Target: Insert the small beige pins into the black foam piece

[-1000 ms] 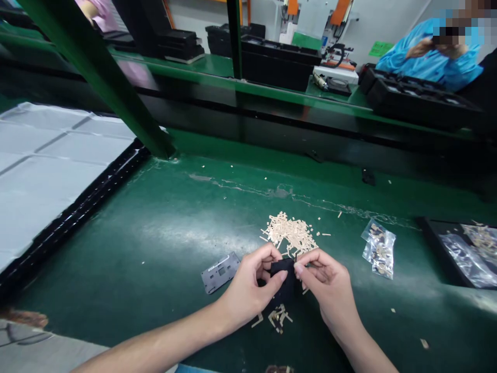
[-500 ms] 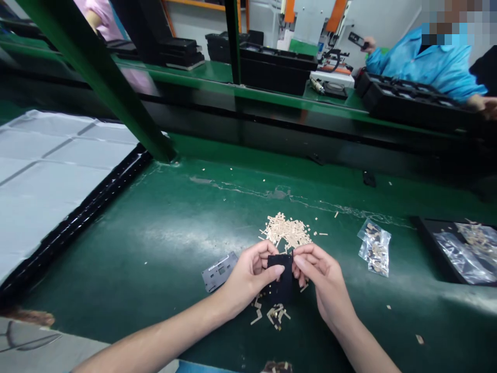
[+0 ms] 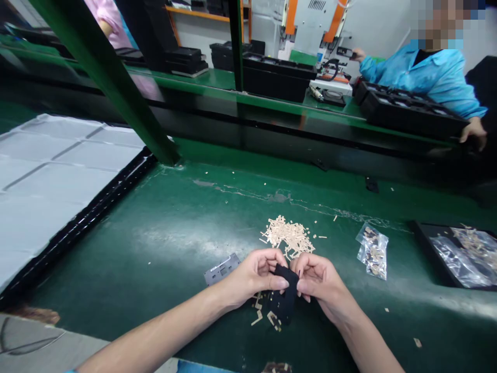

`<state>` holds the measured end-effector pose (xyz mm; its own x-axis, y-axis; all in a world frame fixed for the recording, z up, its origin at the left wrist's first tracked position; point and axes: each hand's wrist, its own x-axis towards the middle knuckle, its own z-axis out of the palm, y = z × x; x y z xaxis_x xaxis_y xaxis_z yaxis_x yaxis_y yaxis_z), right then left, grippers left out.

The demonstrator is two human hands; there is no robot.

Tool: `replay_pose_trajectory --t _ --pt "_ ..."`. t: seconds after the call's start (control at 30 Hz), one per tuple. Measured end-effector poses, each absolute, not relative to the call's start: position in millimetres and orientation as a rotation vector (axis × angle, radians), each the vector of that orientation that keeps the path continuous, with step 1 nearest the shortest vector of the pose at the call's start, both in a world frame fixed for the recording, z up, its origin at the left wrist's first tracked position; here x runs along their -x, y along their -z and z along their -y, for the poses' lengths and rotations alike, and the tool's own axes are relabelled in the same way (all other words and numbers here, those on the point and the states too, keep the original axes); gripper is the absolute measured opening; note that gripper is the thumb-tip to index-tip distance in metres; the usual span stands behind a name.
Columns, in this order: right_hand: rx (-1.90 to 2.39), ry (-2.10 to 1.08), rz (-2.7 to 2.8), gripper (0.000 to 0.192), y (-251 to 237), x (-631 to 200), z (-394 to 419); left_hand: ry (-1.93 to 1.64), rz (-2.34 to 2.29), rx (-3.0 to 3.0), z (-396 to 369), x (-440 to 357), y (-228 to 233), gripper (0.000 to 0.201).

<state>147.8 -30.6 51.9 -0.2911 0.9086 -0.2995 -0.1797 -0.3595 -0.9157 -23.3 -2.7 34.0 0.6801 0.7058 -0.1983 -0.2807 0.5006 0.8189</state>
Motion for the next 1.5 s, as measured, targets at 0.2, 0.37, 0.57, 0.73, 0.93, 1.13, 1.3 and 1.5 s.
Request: replay_pose_trajectory --t 0.2,0.37,0.57,0.73,0.93,1.13,1.3,1.5 --pt "1.231 -1.337 1.113 0.017 -43 -144 36 -0.802 -1.019 -1.334 9 18 -42 0.049" --pt "1.233 -1.305 1.159 0.015 -43 -141 38 -0.819 -1.038 -1.599 15 19 -40 0.05" --pt "1.239 -1.433 1.107 0.016 -44 -140 38 -0.905 -0.956 -1.679 13 22 -37 0.045" --pt "1.162 -1.573 0.997 0.016 -46 -139 38 -0.956 -0.893 -1.733 13 22 -38 0.047" --pt "1.134 -1.664 0.962 0.019 -48 -140 35 -1.025 -0.838 -1.832 10 23 -35 0.049" --pt "1.151 -1.816 0.948 0.025 -45 -141 31 -1.052 -0.74 -1.911 7 22 -30 0.053" --pt "1.25 -1.697 1.125 0.024 -49 -148 26 -0.97 -0.769 -1.786 4 29 -33 0.05" --pt "1.586 -1.093 1.827 0.011 -44 -146 33 -0.984 -0.997 -1.295 -60 42 -36 0.025"
